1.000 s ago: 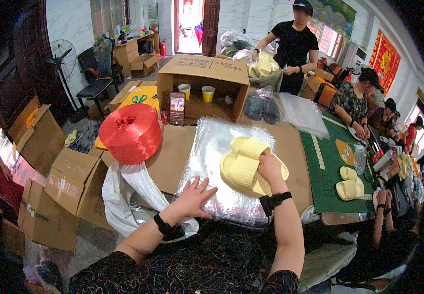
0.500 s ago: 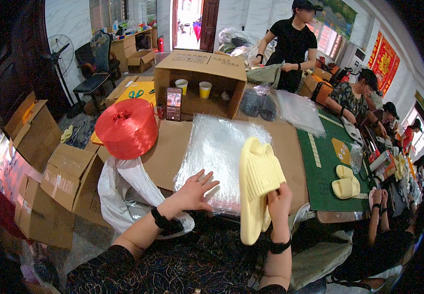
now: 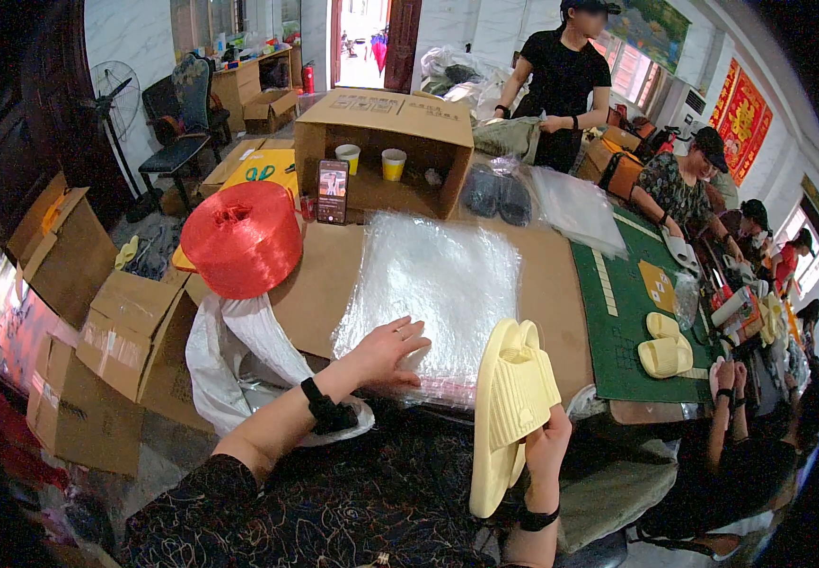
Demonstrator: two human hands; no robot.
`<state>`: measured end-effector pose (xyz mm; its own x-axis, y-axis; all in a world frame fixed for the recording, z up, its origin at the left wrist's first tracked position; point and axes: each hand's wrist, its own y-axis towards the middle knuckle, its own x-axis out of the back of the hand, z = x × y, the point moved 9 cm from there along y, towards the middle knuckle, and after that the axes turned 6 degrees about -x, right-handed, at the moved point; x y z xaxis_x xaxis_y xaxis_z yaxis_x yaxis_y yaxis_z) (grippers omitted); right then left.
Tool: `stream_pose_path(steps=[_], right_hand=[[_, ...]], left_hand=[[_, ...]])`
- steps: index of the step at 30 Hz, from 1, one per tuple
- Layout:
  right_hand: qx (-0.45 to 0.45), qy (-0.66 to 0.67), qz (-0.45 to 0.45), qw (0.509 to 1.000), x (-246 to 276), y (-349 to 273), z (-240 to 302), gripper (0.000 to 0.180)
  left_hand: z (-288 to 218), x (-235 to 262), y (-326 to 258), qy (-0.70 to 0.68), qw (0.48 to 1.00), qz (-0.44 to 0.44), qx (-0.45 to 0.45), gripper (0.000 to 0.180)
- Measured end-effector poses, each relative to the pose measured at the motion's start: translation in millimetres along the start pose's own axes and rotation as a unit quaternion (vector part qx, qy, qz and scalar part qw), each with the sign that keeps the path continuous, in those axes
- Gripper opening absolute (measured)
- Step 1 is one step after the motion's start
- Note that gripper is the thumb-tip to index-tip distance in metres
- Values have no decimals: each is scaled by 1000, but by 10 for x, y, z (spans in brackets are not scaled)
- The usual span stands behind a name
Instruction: The recorder is placing pairs of foam slippers into individual plastic bags at a manufacturing workstation.
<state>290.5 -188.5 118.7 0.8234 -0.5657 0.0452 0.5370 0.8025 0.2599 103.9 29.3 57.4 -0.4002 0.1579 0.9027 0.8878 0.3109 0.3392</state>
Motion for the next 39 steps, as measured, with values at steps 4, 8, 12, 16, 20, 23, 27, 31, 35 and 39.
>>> stream_pose_path(steps=[4,8,12,16,20,23,27,31,35,39], right_hand=[[-17,-64,-24,997,42,-88,40,28],[-41,-54,-32,997,94,-148,-119,25],[-33,-88,-17,995,43,-164,-131,26],[-69,-101,0,992,-35,-179,-198,27],[-103,-98,1,990,-69,-173,-290,27],[-101,-88,0,991,-63,-154,-338,26],[-85,-143,-11,986,-68,-109,-214,25],[-41,-204,-5,978,-234,-43,-103,25],[18,-236,31,971,-560,4,55,25],[27,-415,50,908,-618,-25,-81,16]], left_hand=[[18,-110,33,16,999,33,7,57],[59,-147,35,13,1000,5,13,44],[106,-172,45,-2,999,-38,19,40],[25,-58,31,-21,998,-57,15,39],[24,-85,24,-19,1000,-13,11,35],[65,-83,37,-43,999,-7,29,32],[179,-105,56,-77,995,-34,59,30],[216,-57,92,-118,991,-21,68,31],[177,113,68,-148,981,-98,83,31],[155,314,25,-223,959,-144,102,33]])
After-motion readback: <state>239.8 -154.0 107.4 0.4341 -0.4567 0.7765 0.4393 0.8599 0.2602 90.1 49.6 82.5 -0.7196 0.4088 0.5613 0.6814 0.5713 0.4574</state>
